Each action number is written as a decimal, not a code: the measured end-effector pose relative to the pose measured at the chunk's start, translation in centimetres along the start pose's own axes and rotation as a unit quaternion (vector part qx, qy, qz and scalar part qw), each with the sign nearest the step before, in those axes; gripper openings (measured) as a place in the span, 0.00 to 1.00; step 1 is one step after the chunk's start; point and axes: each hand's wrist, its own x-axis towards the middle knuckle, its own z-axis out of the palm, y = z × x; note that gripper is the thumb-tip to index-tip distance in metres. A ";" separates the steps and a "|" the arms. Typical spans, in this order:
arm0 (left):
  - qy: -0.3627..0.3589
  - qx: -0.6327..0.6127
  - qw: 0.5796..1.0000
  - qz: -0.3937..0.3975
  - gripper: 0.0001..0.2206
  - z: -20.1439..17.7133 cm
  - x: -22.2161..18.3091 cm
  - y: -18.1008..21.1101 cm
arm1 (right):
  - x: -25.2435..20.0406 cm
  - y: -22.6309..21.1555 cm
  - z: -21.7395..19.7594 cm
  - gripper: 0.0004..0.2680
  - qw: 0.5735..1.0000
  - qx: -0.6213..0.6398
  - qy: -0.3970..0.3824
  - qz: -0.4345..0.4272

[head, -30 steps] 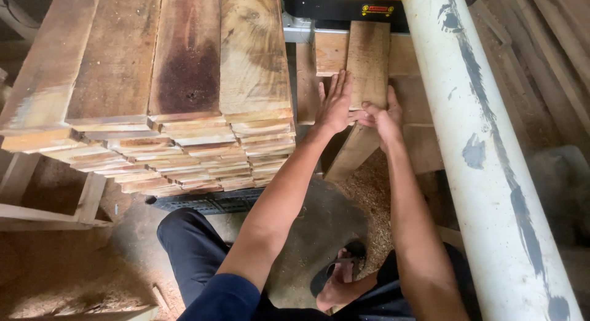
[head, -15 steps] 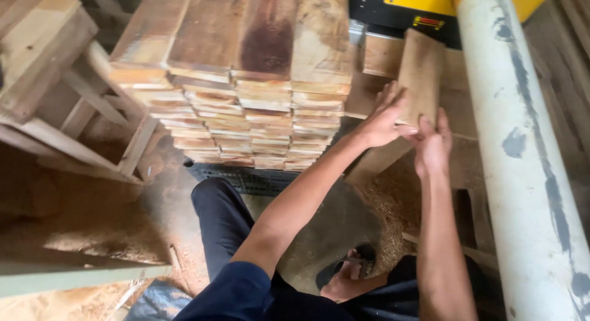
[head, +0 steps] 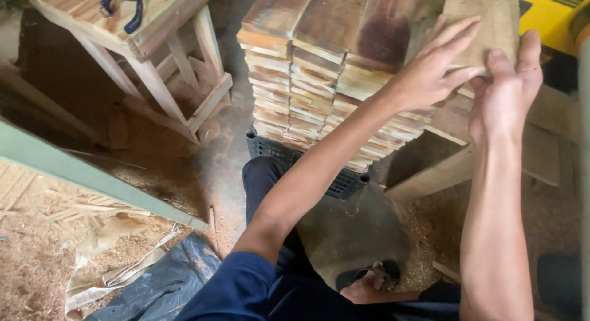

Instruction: Feeding wooden boards into a thickness planer machine to smooth and level their surfaces.

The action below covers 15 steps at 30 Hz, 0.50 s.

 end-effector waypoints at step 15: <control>0.359 -0.052 0.891 -0.273 0.29 -19.7 -5.8 -5.1 | -0.3 5.4 20.3 0.31 0.971 0.168 -0.110 0.132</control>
